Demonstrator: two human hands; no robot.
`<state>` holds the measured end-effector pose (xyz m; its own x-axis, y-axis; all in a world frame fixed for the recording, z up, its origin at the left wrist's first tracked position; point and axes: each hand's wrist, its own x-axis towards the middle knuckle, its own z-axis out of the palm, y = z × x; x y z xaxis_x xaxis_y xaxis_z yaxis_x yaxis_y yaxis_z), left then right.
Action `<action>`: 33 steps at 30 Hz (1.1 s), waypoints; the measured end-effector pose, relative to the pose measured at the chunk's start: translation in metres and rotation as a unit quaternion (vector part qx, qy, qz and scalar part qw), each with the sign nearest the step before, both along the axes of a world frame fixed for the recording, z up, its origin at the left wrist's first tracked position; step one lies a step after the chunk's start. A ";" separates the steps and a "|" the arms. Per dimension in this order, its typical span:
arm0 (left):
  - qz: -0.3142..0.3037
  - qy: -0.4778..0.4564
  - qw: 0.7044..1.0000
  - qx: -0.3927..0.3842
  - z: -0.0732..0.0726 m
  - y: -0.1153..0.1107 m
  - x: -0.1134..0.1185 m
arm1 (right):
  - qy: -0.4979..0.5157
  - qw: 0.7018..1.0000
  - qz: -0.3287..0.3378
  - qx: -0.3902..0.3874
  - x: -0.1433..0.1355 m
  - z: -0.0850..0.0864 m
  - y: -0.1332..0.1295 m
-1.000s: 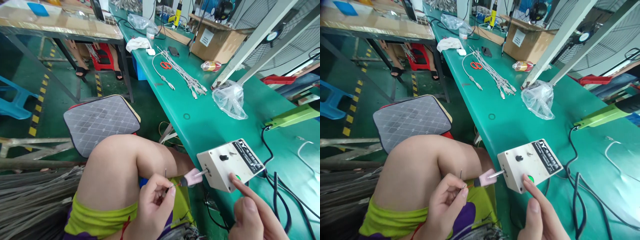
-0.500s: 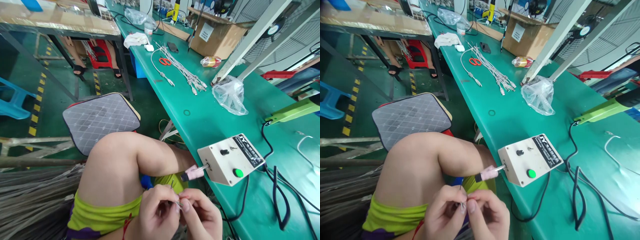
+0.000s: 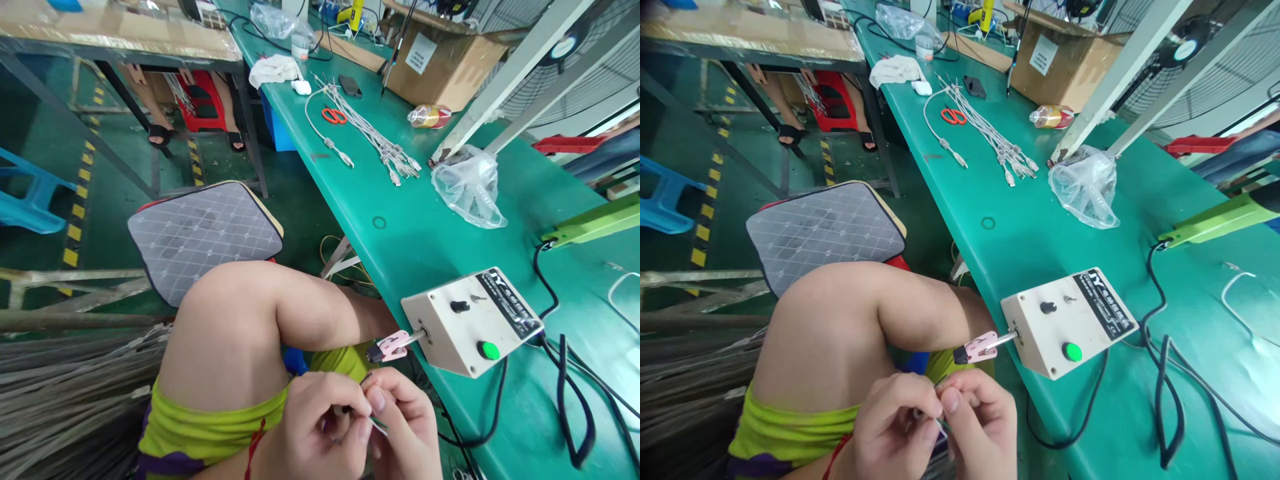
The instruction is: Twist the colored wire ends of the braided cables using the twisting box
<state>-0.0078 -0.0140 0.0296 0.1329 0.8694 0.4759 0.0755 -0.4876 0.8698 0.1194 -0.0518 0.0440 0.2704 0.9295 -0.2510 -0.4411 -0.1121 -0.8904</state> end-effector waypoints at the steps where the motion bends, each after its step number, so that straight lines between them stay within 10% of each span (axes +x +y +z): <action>1: 0.008 0.007 1.000 0.003 0.002 0.000 0.000 | -0.003 1.000 -0.002 -0.001 0.000 -0.001 0.000; 11: -0.033 -0.039 0.998 -0.045 -0.005 0.006 -0.004 | -0.024 0.990 -0.138 -0.016 0.001 -0.021 0.009; 33: 0.011 0.005 0.998 -0.056 -0.009 0.016 0.006 | 0.143 0.985 -0.097 -0.007 0.012 -0.028 0.012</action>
